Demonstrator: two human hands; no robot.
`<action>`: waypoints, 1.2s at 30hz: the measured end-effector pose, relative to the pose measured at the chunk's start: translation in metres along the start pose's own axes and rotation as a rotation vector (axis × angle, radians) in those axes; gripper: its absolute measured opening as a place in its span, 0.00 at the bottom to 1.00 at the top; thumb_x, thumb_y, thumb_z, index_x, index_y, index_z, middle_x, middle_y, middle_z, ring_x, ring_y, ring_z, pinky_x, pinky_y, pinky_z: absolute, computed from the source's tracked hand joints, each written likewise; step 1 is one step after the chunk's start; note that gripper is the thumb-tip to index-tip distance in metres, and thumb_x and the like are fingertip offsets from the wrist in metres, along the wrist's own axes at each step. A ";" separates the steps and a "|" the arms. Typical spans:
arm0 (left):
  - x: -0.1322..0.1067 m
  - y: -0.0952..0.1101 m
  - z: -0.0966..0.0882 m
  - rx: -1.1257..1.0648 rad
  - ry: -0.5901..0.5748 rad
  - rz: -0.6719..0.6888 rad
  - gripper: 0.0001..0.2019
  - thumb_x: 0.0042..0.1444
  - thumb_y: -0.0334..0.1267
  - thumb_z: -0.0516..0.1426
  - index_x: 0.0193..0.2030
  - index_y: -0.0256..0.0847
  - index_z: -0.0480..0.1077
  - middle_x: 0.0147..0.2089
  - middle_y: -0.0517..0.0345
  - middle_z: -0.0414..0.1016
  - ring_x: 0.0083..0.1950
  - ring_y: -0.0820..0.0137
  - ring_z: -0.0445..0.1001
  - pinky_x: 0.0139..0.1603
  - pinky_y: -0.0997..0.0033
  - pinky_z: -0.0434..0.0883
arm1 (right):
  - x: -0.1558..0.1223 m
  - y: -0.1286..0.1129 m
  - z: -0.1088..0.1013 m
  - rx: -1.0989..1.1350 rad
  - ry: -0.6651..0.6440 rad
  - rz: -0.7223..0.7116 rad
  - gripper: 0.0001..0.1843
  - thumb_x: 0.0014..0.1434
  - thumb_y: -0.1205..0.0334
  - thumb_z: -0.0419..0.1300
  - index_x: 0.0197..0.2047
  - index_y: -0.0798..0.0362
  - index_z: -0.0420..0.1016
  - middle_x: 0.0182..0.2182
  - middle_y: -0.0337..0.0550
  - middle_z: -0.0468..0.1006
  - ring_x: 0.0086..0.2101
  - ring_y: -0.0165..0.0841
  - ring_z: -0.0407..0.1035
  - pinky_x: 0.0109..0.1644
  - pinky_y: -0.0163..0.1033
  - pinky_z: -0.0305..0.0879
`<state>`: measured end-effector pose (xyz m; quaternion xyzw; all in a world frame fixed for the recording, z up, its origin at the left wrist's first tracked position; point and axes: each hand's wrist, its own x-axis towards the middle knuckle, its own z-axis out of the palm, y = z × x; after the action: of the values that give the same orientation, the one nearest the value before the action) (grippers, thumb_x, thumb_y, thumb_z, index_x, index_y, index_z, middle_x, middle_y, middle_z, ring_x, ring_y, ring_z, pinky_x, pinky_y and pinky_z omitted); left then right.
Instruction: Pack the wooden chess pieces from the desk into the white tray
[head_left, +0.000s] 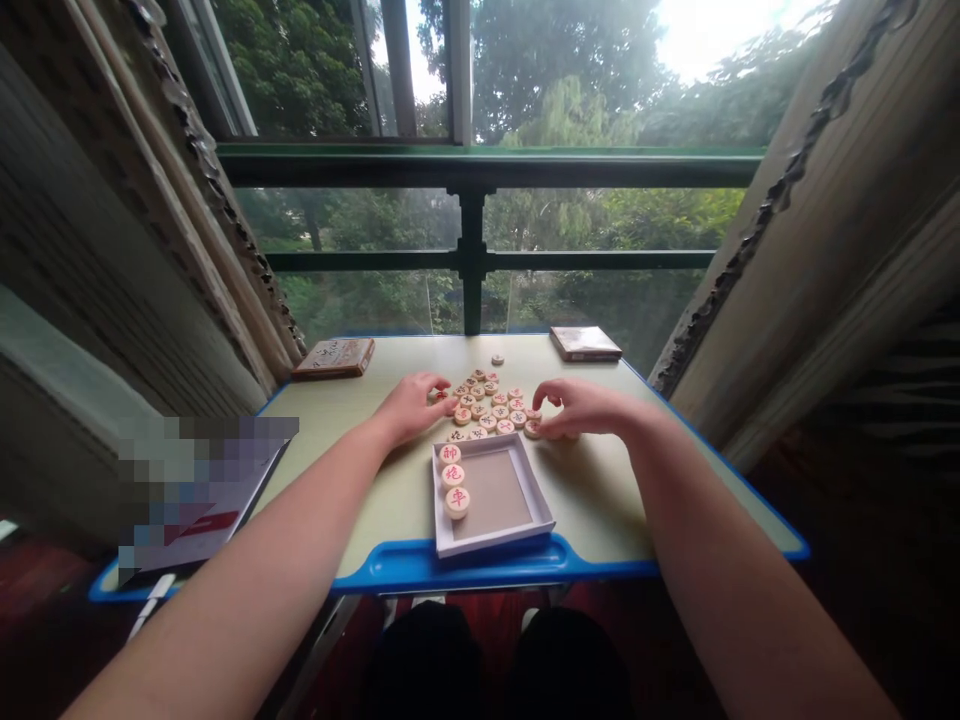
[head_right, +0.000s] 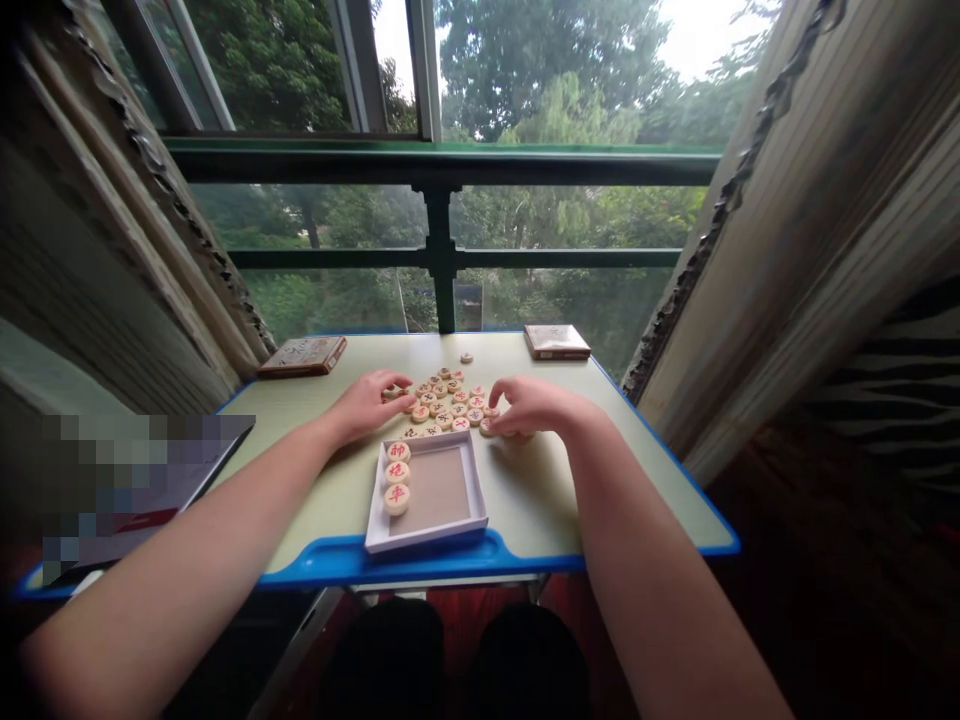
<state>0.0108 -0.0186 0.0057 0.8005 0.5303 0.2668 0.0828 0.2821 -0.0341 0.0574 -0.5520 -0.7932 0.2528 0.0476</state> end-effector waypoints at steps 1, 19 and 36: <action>0.000 -0.001 0.000 -0.007 0.011 -0.003 0.20 0.51 0.50 0.52 0.42 0.36 0.71 0.43 0.48 0.72 0.46 0.61 0.69 0.48 0.62 0.65 | 0.000 0.000 0.001 -0.002 0.002 0.014 0.26 0.42 0.50 0.64 0.45 0.50 0.72 0.35 0.45 0.75 0.28 0.31 0.69 0.28 0.32 0.61; -0.001 -0.004 -0.002 0.064 -0.002 -0.041 0.16 0.53 0.43 0.49 0.40 0.37 0.71 0.41 0.50 0.73 0.44 0.62 0.70 0.47 0.64 0.67 | 0.023 0.003 0.016 -0.134 0.380 -0.156 0.17 0.55 0.63 0.54 0.48 0.48 0.74 0.48 0.44 0.72 0.47 0.36 0.65 0.53 0.39 0.58; 0.002 -0.010 -0.020 -0.683 -0.065 -0.427 0.29 0.32 0.23 0.47 0.47 0.37 0.66 0.52 0.47 0.68 0.49 0.65 0.69 0.41 0.68 0.71 | 0.032 0.002 0.027 -0.081 0.325 -0.266 0.12 0.55 0.64 0.54 0.38 0.51 0.78 0.43 0.42 0.76 0.43 0.34 0.67 0.51 0.35 0.59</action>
<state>-0.0070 -0.0158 0.0193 0.6068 0.5627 0.3788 0.4143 0.2620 -0.0137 0.0264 -0.4776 -0.8503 0.1197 0.1857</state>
